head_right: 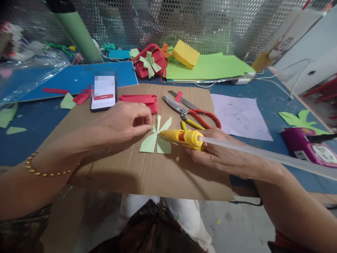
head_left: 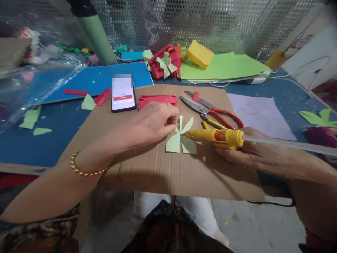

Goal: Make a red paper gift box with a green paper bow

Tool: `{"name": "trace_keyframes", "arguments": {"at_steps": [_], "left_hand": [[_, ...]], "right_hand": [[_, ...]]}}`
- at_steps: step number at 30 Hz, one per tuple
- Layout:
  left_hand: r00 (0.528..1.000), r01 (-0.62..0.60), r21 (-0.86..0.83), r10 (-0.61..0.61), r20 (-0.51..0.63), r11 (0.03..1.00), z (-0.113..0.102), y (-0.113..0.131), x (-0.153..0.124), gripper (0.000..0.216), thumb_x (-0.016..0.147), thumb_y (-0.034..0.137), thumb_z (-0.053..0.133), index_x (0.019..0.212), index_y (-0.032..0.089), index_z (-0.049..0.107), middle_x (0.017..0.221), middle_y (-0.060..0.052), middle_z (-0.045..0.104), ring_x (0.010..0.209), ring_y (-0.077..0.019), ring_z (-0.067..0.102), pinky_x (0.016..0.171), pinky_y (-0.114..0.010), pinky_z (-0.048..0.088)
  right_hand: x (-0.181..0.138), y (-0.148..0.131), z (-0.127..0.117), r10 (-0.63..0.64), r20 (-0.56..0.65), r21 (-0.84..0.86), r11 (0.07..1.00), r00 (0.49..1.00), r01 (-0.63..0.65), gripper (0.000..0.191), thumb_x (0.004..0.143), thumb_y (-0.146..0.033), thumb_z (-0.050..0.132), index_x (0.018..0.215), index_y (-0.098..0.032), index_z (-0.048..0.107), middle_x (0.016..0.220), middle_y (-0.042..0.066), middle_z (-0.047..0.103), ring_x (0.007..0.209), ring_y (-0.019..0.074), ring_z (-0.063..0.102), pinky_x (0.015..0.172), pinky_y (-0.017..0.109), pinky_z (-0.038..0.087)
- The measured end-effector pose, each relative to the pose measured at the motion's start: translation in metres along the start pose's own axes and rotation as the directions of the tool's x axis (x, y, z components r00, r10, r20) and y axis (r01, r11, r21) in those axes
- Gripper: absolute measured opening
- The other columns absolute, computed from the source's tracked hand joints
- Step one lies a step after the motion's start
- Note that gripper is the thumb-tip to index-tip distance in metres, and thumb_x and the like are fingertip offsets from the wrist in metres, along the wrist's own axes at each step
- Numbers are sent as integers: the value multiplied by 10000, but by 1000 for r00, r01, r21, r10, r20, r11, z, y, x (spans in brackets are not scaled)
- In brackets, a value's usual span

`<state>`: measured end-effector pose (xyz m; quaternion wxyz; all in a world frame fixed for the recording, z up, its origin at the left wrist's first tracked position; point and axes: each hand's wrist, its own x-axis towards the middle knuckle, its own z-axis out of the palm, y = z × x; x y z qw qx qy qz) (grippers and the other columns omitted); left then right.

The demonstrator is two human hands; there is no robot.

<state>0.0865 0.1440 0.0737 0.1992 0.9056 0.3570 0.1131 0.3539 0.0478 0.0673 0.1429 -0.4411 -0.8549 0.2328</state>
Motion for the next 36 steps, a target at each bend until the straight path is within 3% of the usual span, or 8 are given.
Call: {"name": "trace_keyframes", "arguments": {"at_steps": [7, 13, 21, 27, 36], "left_hand": [[994, -102, 66, 100, 39, 993, 3, 4, -7, 203, 957, 147, 552, 772, 193, 623, 791, -30, 651, 694, -167, 527, 652, -328, 349], [989, -145, 83, 141, 44, 986, 8, 1, -5, 206, 982, 135, 537, 797, 194, 604, 818, -30, 639, 716, -173, 525, 649, -332, 345], [989, -136, 91, 130, 69, 987, 7, 1, -6, 186, 981, 122, 532, 825, 198, 598, 856, -31, 644, 754, -180, 550, 654, -337, 348], [986, -151, 92, 143, 87, 984, 6, 0, -6, 184, 1002, 154, 510, 852, 197, 608, 890, -35, 649, 793, -188, 565, 691, -341, 370], [991, -125, 57, 122, 58, 991, 8, 4, -4, 222, 1010, 209, 574, 788, 200, 592, 859, -40, 652, 762, -188, 547, 670, -338, 354]], "right_hand": [[1, -4, 1, -28, -55, 3, 1000, 998, 29, 257, 989, -232, 490, 745, -266, 563, 570, -61, 490, 455, 131, 439, 517, 290, 446], [-2, 2, 1, -26, -46, -25, 999, 999, 25, 215, 997, -236, 508, 790, -264, 560, 659, -39, 583, 482, 133, 487, 512, 288, 442], [-1, 3, 2, -43, -35, -33, 999, 998, 42, 233, 998, -222, 488, 772, -274, 514, 641, -52, 533, 488, 140, 468, 541, 290, 474], [-1, 1, 1, 42, 7, -2, 999, 999, -42, 198, 987, -295, 471, 797, -276, 522, 693, -20, 588, 568, 173, 539, 603, 323, 505], [1, -3, 0, 100, 13, 24, 995, 995, -101, 278, 988, -404, 462, 756, -267, 532, 592, -26, 533, 513, 160, 480, 539, 317, 438]]}}
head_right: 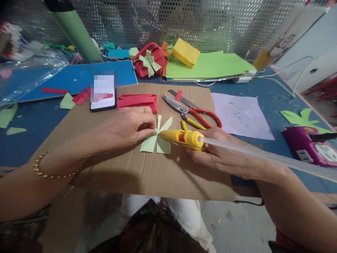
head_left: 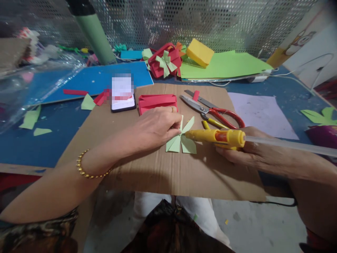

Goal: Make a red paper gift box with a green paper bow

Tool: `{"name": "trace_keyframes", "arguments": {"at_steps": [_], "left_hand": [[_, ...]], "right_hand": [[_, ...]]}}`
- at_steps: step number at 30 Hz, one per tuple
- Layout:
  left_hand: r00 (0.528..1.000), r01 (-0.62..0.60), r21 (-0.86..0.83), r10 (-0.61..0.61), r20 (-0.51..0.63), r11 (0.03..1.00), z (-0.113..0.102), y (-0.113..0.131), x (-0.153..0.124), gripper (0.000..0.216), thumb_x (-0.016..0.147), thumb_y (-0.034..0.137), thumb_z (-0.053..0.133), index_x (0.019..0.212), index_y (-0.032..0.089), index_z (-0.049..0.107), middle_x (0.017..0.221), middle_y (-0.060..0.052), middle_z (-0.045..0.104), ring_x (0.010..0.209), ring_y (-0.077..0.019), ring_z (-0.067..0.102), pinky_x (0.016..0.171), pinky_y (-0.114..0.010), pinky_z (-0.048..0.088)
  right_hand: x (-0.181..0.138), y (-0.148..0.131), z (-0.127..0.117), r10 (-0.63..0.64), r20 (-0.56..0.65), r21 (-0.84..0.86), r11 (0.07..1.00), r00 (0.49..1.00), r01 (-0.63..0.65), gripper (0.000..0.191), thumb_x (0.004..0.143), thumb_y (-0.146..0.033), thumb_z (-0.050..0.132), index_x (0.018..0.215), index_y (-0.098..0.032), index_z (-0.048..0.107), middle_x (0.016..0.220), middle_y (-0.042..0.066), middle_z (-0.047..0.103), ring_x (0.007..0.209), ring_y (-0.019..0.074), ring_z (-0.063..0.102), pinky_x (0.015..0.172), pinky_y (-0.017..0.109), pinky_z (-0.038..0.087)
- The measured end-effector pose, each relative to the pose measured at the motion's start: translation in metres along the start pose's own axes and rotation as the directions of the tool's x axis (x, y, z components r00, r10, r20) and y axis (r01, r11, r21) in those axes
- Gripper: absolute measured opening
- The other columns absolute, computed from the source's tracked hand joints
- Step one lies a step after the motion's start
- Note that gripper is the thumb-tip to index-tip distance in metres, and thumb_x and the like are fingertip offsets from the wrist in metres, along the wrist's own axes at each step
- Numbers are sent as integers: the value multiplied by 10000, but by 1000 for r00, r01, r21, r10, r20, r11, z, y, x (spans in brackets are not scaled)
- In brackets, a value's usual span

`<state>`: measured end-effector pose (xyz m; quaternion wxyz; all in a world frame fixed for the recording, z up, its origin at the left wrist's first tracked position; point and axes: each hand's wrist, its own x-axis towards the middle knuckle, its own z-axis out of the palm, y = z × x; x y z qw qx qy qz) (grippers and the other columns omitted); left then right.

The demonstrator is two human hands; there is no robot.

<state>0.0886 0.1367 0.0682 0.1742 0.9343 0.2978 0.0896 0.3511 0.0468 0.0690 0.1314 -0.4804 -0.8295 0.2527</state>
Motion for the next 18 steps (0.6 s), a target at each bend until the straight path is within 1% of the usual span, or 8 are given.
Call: {"name": "trace_keyframes", "arguments": {"at_steps": [7, 11, 14, 18], "left_hand": [[1000, 31, -22, -31, -2, 999, 4, -1, 2, 202, 961, 152, 591, 766, 200, 572, 814, -29, 616, 733, -180, 520, 639, -335, 321], [1000, 31, -31, -31, 3, 999, 5, -2, 2, 208, 966, 146, 586, 766, 199, 561, 802, -22, 596, 727, -174, 508, 638, -337, 306], [1000, 25, -31, -25, 0, 999, 6, -3, 2, 211, 980, 153, 579, 776, 199, 560, 812, -22, 592, 733, -173, 507, 642, -336, 309], [1000, 10, -16, -10, -9, 1000, 7, -4, 1, 210, 994, 174, 588, 787, 196, 562, 858, -35, 609, 757, -178, 521, 663, -336, 329]], "right_hand": [[-1, 0, 2, 11, -16, -16, 1000, 1000, -11, 258, 981, -377, 461, 763, -264, 539, 581, -34, 531, 502, 149, 483, 511, 301, 414], [-2, 0, 0, 25, 15, -21, 999, 1000, -24, 276, 972, -388, 444, 742, -271, 541, 599, -20, 546, 511, 158, 491, 532, 322, 439], [-5, 4, -4, 45, 8, -31, 999, 999, -45, 266, 963, -418, 461, 743, -289, 538, 678, 15, 611, 570, 194, 549, 577, 364, 477], [-9, 8, -6, 54, -36, -48, 997, 998, -56, 312, 999, -513, 458, 787, -310, 562, 696, 27, 611, 608, 235, 551, 611, 409, 495]]}}
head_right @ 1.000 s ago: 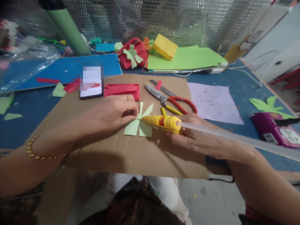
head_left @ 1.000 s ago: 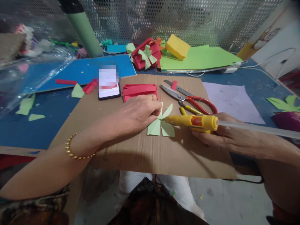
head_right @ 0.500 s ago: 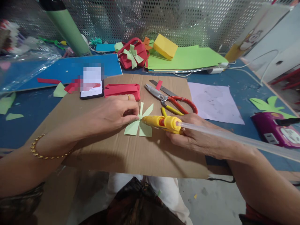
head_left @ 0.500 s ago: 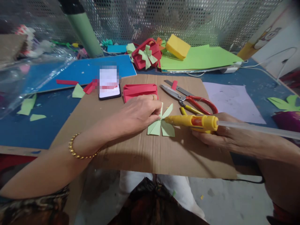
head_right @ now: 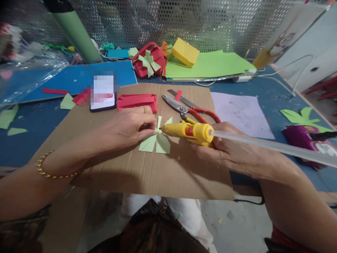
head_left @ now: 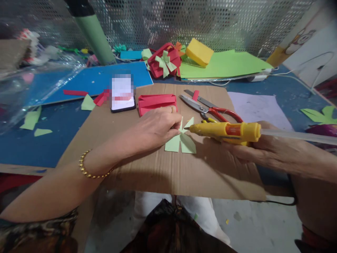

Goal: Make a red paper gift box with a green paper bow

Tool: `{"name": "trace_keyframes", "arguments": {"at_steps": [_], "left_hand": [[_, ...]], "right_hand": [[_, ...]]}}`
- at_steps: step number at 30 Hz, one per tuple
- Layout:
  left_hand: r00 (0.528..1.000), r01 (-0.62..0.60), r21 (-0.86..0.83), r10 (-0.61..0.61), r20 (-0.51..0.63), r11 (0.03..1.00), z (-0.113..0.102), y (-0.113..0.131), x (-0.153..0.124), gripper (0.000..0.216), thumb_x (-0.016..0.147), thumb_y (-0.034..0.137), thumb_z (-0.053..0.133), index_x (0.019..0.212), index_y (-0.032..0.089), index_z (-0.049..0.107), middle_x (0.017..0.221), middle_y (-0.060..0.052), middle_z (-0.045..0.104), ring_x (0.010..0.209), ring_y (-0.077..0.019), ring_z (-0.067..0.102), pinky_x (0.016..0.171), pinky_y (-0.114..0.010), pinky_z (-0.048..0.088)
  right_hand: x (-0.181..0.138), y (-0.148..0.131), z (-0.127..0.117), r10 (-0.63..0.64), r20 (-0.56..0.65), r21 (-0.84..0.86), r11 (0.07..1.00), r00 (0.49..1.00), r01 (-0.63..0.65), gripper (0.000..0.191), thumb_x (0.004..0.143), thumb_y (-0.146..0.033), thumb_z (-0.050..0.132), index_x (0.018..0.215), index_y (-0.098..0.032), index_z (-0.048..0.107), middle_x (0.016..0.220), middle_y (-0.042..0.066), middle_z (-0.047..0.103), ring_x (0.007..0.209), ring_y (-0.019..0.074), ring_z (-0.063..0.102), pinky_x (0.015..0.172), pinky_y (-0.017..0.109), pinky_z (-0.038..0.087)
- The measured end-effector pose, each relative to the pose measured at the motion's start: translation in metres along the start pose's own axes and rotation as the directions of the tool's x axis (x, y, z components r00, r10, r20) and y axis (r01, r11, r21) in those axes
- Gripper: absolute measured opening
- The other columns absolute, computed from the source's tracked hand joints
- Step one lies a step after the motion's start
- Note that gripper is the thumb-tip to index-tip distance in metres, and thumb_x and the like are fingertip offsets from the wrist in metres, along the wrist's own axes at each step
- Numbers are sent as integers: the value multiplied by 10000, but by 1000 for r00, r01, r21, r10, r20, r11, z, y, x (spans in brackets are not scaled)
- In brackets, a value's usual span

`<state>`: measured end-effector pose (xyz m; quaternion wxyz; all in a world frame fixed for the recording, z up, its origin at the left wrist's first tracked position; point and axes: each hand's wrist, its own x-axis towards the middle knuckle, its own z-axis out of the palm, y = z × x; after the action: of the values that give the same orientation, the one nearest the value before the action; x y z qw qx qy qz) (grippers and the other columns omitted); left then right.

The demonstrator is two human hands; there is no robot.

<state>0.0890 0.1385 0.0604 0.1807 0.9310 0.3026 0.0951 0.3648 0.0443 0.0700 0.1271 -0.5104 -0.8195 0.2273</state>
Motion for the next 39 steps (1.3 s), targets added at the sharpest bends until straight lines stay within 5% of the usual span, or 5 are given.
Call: {"name": "trace_keyframes", "arguments": {"at_steps": [7, 17, 24, 31, 39], "left_hand": [[1000, -18, 26, 18, 2, 999, 1, -2, 0, 223, 1023, 189, 531, 815, 197, 610, 815, -33, 593, 748, -186, 521, 660, -342, 336], [999, 30, -15, -30, 35, 999, -10, 2, -1, 168, 934, 131, 549, 812, 188, 650, 854, -34, 671, 743, -172, 561, 674, -331, 363], [975, 133, -6, -132, -177, 991, -18, -12, 2, 214, 943, 164, 497, 887, 192, 702, 848, -39, 715, 763, -181, 599, 709, -330, 415], [990, 124, -78, -128, -52, 989, -12, -4, 1, 134, 920, 213, 587, 874, 193, 711, 839, -29, 717, 731, -172, 599, 654, -317, 380], [986, 159, -24, -160, -37, 987, -3, 1, 4, 24, 904, 188, 615, 924, 201, 616, 897, -30, 679, 762, -184, 577, 659, -325, 366]], "right_hand": [[8, -10, 3, -11, 5, 46, 999, 1000, 11, 248, 932, -379, 491, 709, -277, 455, 629, -23, 544, 523, 157, 507, 569, 350, 462], [4, -5, 9, 34, 31, 69, 997, 999, -36, 269, 957, -408, 506, 731, -261, 521, 608, -29, 554, 509, 143, 479, 509, 309, 415], [7, -8, 9, -10, 55, 114, 993, 998, 3, 274, 988, -389, 486, 742, -267, 485, 620, -47, 505, 522, 141, 464, 560, 313, 441], [4, -6, 10, 35, 64, 174, 984, 997, -46, 222, 975, -363, 522, 780, -259, 515, 656, -60, 493, 528, 126, 452, 552, 299, 442], [5, -10, 8, 51, 68, 190, 980, 996, -63, 214, 954, -395, 534, 787, -264, 566, 620, -49, 516, 515, 142, 457, 503, 303, 424]]}}
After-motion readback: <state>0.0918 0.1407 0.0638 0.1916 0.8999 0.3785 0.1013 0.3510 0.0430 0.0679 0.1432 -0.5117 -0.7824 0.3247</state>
